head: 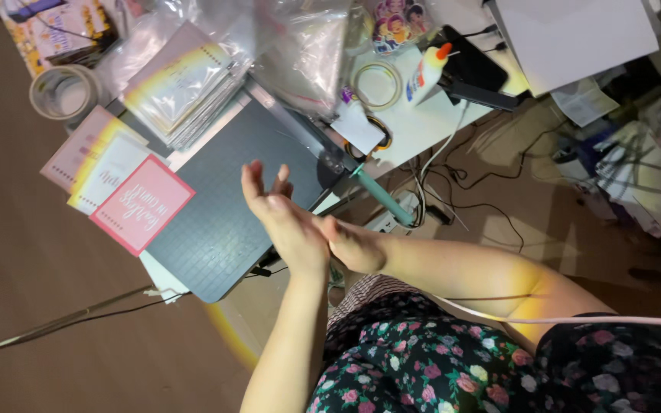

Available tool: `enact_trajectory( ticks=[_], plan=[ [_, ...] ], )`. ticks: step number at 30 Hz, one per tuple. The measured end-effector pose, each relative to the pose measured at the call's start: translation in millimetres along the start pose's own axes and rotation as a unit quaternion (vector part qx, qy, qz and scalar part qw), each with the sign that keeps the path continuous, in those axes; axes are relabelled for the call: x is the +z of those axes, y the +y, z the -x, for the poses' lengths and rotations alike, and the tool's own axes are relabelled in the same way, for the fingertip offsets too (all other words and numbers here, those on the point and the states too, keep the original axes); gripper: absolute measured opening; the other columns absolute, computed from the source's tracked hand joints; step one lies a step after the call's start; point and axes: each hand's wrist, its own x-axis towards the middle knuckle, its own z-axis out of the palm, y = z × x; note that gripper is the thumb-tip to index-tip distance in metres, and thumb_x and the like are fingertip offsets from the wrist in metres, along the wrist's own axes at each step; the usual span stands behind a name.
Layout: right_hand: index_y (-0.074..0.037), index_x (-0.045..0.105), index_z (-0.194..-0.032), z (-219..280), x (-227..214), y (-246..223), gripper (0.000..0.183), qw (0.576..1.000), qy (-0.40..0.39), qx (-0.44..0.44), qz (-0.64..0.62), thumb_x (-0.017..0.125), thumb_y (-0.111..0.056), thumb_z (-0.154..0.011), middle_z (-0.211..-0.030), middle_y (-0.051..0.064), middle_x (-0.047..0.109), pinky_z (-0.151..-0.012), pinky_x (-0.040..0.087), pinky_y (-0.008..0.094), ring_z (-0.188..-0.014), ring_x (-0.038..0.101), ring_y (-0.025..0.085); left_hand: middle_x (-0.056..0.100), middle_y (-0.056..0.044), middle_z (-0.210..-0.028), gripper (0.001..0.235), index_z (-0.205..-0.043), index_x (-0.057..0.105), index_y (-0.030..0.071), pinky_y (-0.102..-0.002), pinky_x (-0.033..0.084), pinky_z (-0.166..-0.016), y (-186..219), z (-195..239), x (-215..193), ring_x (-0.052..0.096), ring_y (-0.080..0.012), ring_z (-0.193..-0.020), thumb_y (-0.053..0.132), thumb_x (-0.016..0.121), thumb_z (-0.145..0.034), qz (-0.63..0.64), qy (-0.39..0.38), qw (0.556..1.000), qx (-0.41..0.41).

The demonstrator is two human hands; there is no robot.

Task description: The person places printed cards into plastic sleeves by hand, organizing them into a stack.

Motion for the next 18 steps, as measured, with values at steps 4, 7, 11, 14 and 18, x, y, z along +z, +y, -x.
enact_trajectory(
  ticks=[4, 7, 11, 14, 18],
  plan=[
    [-0.007, 0.017, -0.162, 7.1, -27.5, 93.1, 0.075, 0.996, 0.022, 0.009, -0.081, 0.010, -0.055, -0.105, -0.169, 0.012, 0.013, -0.130, 0.011, 0.043, -0.156, 0.014, 0.023, -0.019, -0.020, -0.167, 0.083, -0.163, -0.009, 0.007, -0.057, -0.009, -0.125, 12.8, 37.8, 18.7, -0.010, -0.0412, -0.155, 0.040, 0.043, -0.108, -0.175, -0.132, 0.975, 0.021],
    [-0.020, 0.003, -0.168, 5.9, -42.2, 133.5, 0.078, 0.980, 0.034, 0.013, -0.195, 0.018, -0.065, -0.106, -0.174, 0.004, -0.008, -0.131, 0.004, 0.044, -0.160, -0.006, 0.020, -0.019, -0.023, -0.167, 0.080, -0.162, -0.001, 0.003, -0.065, -0.015, -0.121, 28.5, 40.6, 22.8, -0.025, -0.0515, -0.149, 0.043, 0.041, -0.107, -0.237, -0.245, 0.934, 0.105],
    [-0.016, 0.017, -0.155, 19.8, -22.3, 112.9, 0.065, 0.972, 0.066, 0.014, -0.225, 0.021, -0.060, -0.107, -0.160, 0.005, 0.008, -0.124, 0.013, 0.042, -0.146, 0.010, 0.019, 0.012, -0.019, -0.166, 0.091, -0.156, 0.035, 0.010, -0.062, -0.013, -0.121, 8.1, -14.4, -10.9, -0.009, -0.0490, -0.151, 0.074, 0.033, -0.091, -0.336, -0.296, 0.857, 0.254],
    [-0.013, 0.030, -0.145, 23.4, -18.2, 94.8, 0.056, 0.964, 0.086, 0.008, -0.253, 0.024, -0.055, -0.108, -0.148, 0.006, 0.021, -0.118, 0.021, 0.039, -0.134, 0.023, 0.019, 0.018, -0.014, -0.168, 0.077, -0.157, 0.038, 0.017, -0.062, -0.006, -0.123, 16.4, -38.4, -17.0, 0.003, -0.0424, -0.156, 0.065, 0.022, -0.099, -0.363, -0.246, 0.874, 0.210],
    [-0.007, 0.048, -0.128, 2.1, -37.5, 74.9, 0.049, 0.949, 0.129, 0.008, -0.287, 0.027, -0.048, -0.110, -0.130, 0.007, 0.042, -0.109, 0.034, 0.036, -0.116, 0.043, 0.019, -0.022, -0.023, -0.167, 0.074, -0.163, -0.006, 0.007, -0.063, -0.022, -0.117, 57.9, -8.0, 56.9, -0.022, -0.0467, -0.152, 0.049, 0.018, -0.106, -0.048, -0.107, 0.986, -0.118]
  ],
)
